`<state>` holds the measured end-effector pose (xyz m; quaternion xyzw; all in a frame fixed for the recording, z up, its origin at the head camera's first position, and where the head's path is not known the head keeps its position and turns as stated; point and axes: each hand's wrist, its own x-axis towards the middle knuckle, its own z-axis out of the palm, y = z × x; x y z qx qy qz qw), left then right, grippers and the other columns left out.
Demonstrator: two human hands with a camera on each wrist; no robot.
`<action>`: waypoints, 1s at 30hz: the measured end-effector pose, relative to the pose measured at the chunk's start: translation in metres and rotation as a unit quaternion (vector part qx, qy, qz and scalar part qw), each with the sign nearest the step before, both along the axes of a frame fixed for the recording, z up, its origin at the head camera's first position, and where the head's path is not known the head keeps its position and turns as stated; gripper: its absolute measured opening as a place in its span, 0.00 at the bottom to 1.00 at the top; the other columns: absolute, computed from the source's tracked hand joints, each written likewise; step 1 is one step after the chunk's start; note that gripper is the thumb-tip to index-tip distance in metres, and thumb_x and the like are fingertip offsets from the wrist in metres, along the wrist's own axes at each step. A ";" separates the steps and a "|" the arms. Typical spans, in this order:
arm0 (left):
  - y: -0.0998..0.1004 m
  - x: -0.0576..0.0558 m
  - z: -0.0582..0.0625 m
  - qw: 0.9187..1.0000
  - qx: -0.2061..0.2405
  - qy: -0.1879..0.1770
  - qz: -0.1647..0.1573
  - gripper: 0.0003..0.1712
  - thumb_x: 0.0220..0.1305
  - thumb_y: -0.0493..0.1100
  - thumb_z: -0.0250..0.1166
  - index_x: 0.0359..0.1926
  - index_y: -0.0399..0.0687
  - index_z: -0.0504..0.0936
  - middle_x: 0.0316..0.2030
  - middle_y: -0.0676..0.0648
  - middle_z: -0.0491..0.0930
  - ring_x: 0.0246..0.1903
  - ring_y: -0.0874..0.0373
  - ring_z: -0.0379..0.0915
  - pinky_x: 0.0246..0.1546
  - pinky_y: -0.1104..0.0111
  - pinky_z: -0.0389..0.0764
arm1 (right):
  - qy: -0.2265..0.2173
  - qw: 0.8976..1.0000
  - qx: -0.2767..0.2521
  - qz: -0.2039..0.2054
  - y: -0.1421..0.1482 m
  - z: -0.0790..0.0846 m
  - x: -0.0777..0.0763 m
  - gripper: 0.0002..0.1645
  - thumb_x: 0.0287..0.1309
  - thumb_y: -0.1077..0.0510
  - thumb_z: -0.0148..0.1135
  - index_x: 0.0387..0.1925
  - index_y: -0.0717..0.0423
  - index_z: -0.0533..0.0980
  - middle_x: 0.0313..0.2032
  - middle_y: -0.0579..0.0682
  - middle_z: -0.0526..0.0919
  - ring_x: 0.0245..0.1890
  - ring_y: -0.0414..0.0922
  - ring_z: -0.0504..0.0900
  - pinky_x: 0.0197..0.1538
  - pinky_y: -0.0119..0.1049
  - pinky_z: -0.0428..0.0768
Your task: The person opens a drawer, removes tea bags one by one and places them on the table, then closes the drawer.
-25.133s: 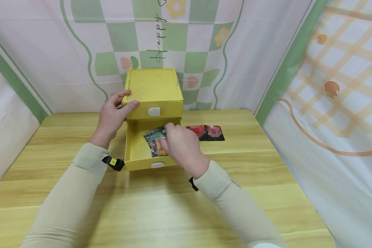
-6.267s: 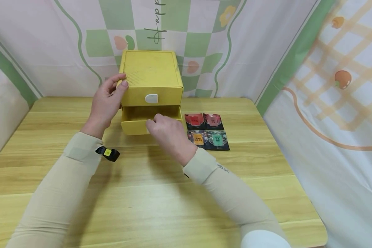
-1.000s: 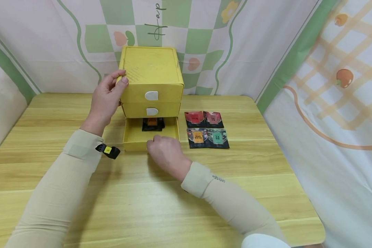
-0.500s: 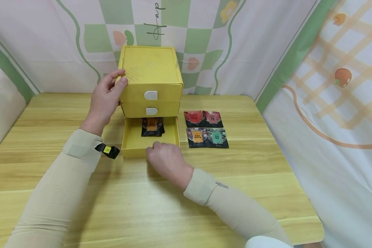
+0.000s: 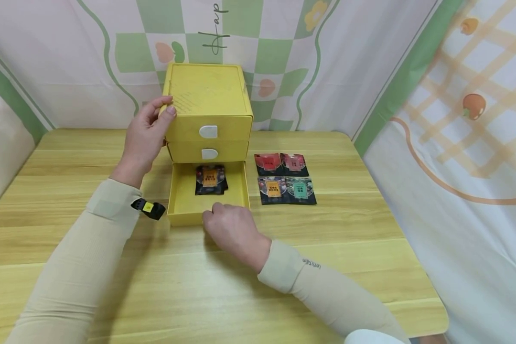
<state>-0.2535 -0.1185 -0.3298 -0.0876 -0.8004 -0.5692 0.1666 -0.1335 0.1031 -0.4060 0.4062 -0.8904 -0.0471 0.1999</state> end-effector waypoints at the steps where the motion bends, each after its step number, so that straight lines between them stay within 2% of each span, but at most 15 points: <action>1: 0.000 0.000 0.000 1.000 0.000 0.000 -0.001 0.34 0.64 0.70 0.53 0.66 0.63 0.73 0.65 0.59 0.70 0.62 0.67 0.63 0.62 0.64 0.69 | -0.001 1.000 0.001 0.000 0.000 0.000 0.001 0.13 0.67 0.56 0.55 0.29 0.53 0.82 0.19 0.44 0.70 0.16 0.37 0.62 0.13 0.28 0.61; 13: -0.001 -0.002 -0.001 1.000 0.000 -0.001 -0.002 0.36 0.63 0.71 0.53 0.66 0.62 0.73 0.65 0.60 0.70 0.62 0.69 0.62 0.62 0.65 0.69 | -0.006 1.000 0.007 -0.004 0.000 0.004 0.008 0.10 0.65 0.58 0.57 0.30 0.52 0.82 0.19 0.45 0.72 0.16 0.37 0.63 0.13 0.29 0.63; 19: -0.001 -0.002 -0.001 1.000 -0.001 -0.002 -0.002 0.36 0.63 0.71 0.53 0.66 0.63 0.73 0.65 0.60 0.70 0.62 0.69 0.63 0.62 0.65 0.70 | -0.036 0.999 0.012 -0.014 0.000 0.009 0.009 0.08 0.64 0.57 0.59 0.29 0.51 0.80 0.19 0.43 0.72 0.17 0.36 0.64 0.15 0.27 0.64; 25: -0.001 -0.002 -0.001 1.000 0.003 -0.003 -0.002 0.35 0.63 0.71 0.53 0.66 0.63 0.73 0.64 0.60 0.71 0.61 0.68 0.64 0.61 0.65 0.70 | -0.040 0.997 -0.063 -0.013 0.000 0.025 0.002 0.10 0.61 0.54 0.61 0.24 0.49 0.78 0.16 0.39 0.68 0.15 0.34 0.62 0.14 0.27 0.62; 30: -0.001 -0.002 -0.001 1.000 0.007 -0.004 -0.002 0.35 0.64 0.70 0.54 0.66 0.63 0.73 0.65 0.59 0.71 0.61 0.67 0.64 0.62 0.64 0.70 | -0.068 0.991 -0.104 -0.049 0.001 0.044 -0.019 0.11 0.62 0.53 0.59 0.24 0.48 0.79 0.15 0.39 0.71 0.13 0.34 0.65 0.14 0.29 0.64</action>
